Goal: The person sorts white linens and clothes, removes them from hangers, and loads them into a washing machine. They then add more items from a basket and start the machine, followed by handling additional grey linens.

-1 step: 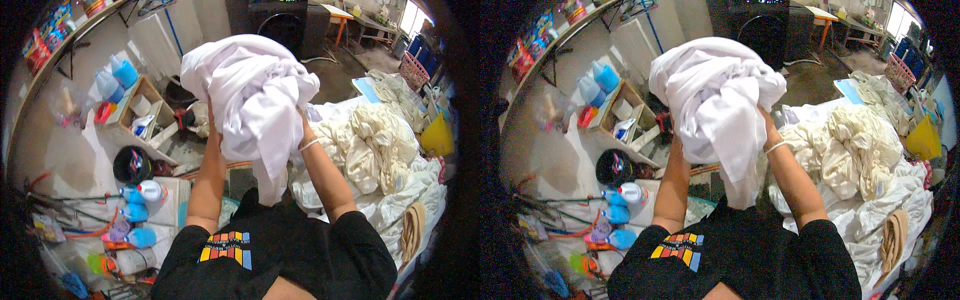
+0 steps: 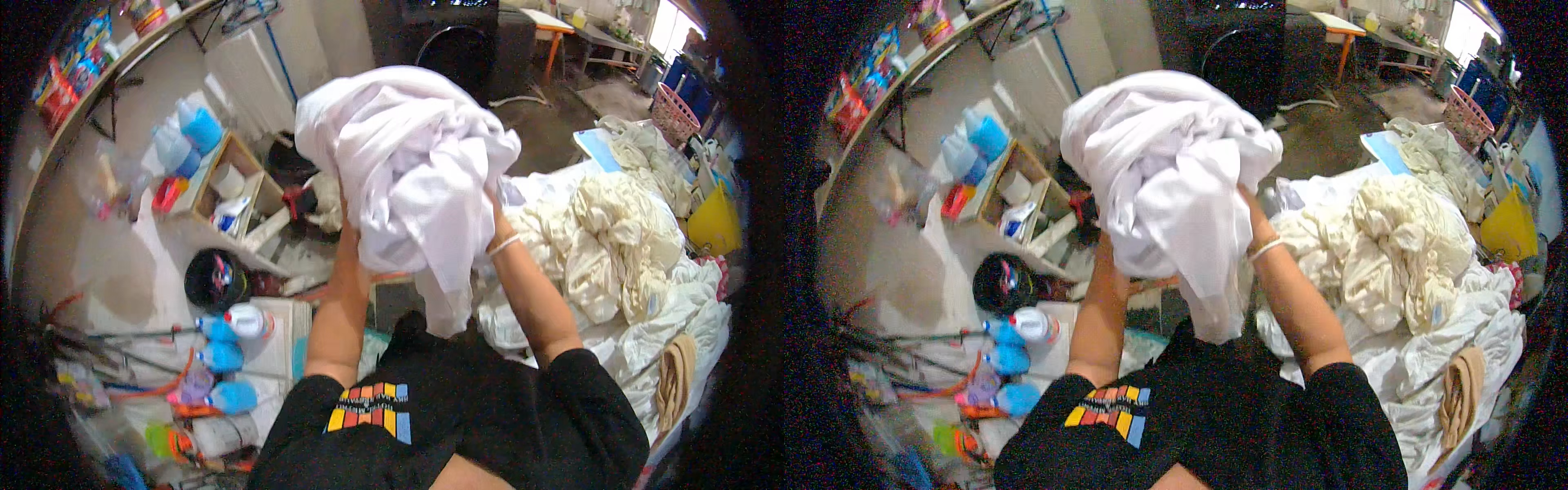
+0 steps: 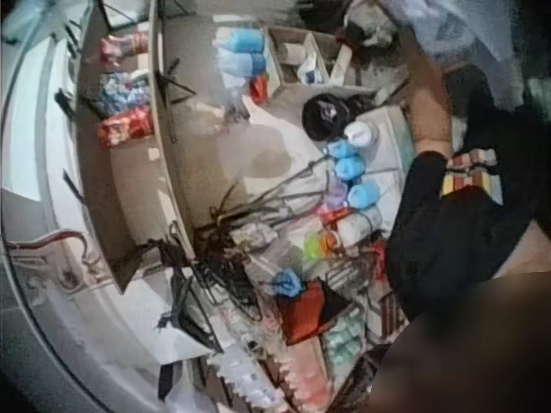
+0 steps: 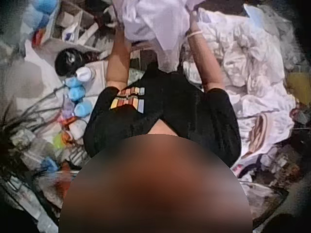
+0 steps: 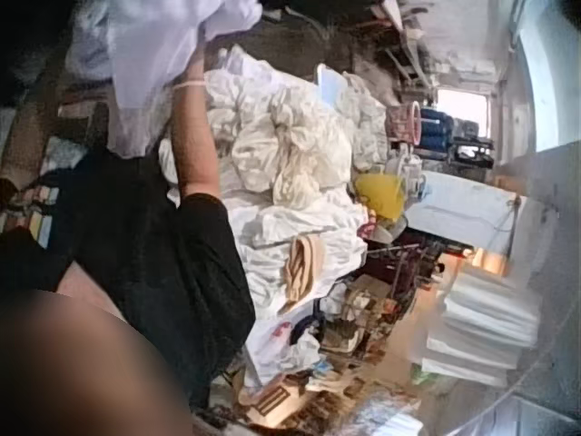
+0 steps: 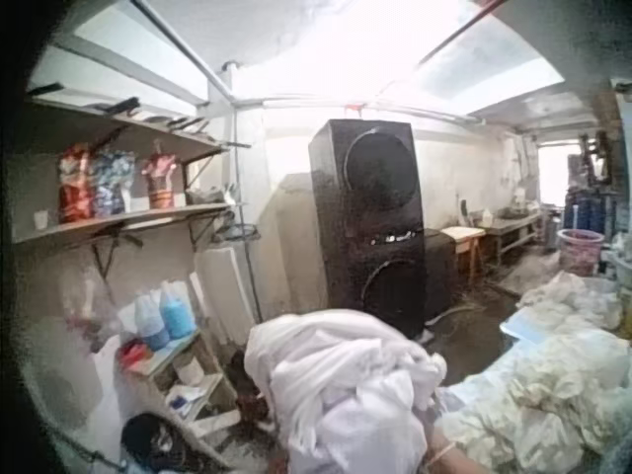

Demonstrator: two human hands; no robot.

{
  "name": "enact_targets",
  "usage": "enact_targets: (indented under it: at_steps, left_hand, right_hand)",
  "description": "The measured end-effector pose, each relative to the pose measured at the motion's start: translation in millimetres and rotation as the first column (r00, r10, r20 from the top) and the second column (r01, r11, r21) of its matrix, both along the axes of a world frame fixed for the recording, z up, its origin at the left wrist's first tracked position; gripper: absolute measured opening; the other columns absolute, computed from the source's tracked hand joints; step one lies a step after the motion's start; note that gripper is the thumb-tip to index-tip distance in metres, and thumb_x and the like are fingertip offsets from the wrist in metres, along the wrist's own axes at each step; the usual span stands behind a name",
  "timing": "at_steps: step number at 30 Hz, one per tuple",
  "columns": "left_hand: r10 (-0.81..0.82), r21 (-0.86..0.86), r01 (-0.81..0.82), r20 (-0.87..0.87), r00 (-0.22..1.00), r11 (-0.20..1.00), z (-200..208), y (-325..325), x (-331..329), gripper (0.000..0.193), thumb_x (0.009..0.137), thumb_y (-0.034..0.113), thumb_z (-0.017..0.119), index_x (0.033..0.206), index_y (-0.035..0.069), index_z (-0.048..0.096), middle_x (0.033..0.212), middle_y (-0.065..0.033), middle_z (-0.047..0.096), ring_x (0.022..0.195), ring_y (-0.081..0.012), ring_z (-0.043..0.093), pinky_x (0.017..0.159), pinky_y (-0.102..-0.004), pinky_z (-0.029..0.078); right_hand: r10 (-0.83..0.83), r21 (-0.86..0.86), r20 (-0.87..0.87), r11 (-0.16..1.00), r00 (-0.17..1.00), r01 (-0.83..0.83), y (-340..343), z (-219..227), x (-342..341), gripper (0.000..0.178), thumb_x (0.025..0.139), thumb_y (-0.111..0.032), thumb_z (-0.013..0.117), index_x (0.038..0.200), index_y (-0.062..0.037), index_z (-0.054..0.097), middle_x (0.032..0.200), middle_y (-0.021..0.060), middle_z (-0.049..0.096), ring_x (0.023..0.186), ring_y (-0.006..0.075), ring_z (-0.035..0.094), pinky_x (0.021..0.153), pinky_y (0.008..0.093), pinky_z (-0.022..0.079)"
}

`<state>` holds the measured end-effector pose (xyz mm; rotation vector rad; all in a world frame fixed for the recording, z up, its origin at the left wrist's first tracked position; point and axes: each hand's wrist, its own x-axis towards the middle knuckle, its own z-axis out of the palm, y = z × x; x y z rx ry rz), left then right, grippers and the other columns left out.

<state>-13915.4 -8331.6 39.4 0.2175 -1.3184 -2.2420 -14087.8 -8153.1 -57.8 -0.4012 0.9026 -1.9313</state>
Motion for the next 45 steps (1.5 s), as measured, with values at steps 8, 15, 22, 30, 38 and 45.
enact_targets:
  at_steps: [8, 15, 22, 30, 38, 45]
  left_hand:
    - [-0.24, -0.083, 0.251, 0.119, 0.963, 0.965, -62.2, -114.7, -134.9, 0.1, 0.089, 0.078, 0.053, 0.16, 0.013, 0.026, 0.156, -0.0167, 0.04, 0.138, -0.0363, 0.048, 0.111, -0.0574, 0.044]
    - [-0.508, 0.643, 0.268, 0.221, 0.833, 0.718, -51.3, -170.1, -178.8, 0.12, 0.073, 0.098, 0.043, 0.165, 0.03, 0.006, 0.171, -0.0113, 0.002, 0.15, -0.0549, 0.012, 0.106, -0.0849, 0.018]
    - [-0.233, 0.33, 0.253, -0.1, 0.967, 0.91, -10.7, -272.1, -352.6, 0.113, 0.081, 0.095, 0.032, 0.158, 0.012, 0.033, 0.158, -0.0137, 0.039, 0.142, -0.0352, 0.041, 0.119, -0.0531, 0.034]
    - [-0.392, 0.04, 0.39, 0.091, 0.915, 0.92, 2.1, -292.5, -507.3, 0.088, 0.09, 0.07, 0.039, 0.153, 0.008, 0.038, 0.149, -0.0154, 0.046, 0.132, -0.0325, 0.05, 0.11, -0.0475, 0.042]
    - [-0.484, -0.041, 0.523, 0.321, 0.814, 0.852, 2.8, -305.9, -658.8, 0.064, 0.099, 0.045, 0.047, 0.148, 0.004, 0.044, 0.14, -0.0172, 0.054, 0.121, -0.0299, 0.059, 0.1, -0.0419, 0.051]
    - [-0.431, -0.072, 0.469, 0.292, 0.854, 0.88, 6.7, -367.1, -864.2, 0.051, 0.105, 0.031, 0.053, 0.147, 0.003, 0.047, 0.136, -0.0181, 0.059, 0.116, -0.0283, 0.065, 0.097, -0.041, 0.055]
  right_hand:
    - [0.019, -0.504, 0.182, 0.861, 0.983, 0.077, -128.0, 46.7, -104.6, 0.05, 0.109, -0.04, 0.045, 0.146, -0.0067, 0.051, 0.138, 0.0119, 0.061, 0.125, 0.0241, 0.059, 0.105, 0.039, 0.051]
    - [-0.68, -0.382, 0.029, 0.67, 0.733, 0.637, -259.0, 72.8, -218.5, 0.042, 0.109, -0.034, 0.05, 0.139, -0.0045, 0.056, 0.128, 0.0074, 0.063, 0.114, 0.0188, 0.062, 0.097, 0.0384, 0.054]
    - [-0.556, -0.27, 0.187, 0.764, 0.81, 0.586, -250.5, 66.9, -264.7, 0.046, 0.107, -0.037, 0.053, 0.14, -0.0054, 0.054, 0.128, 0.0078, 0.062, 0.117, 0.0194, 0.06, 0.101, 0.036, 0.051]
    - [-0.456, -0.143, 0.008, 0.88, 0.89, 0.453, -235.8, 50.9, -420.4, 0.047, 0.106, -0.023, 0.053, 0.149, -0.0043, 0.046, 0.143, 0.0092, 0.057, 0.131, 0.0201, 0.054, 0.106, 0.0337, 0.047]
    - [-0.444, -0.26, 0.101, 0.852, 0.891, 0.454, -253.7, 26.4, -502.6, 0.049, 0.107, -0.03, 0.051, 0.15, -0.0083, 0.044, 0.143, 0.0097, 0.056, 0.131, 0.0232, 0.054, 0.108, 0.0399, 0.048]
    - [-0.538, -0.342, 0.27, 0.721, 0.798, 0.602, -315.1, 25.4, -666.9, 0.055, 0.105, -0.041, 0.052, 0.151, -0.0127, 0.042, 0.142, 0.0094, 0.056, 0.13, 0.0267, 0.055, 0.108, 0.0466, 0.048]
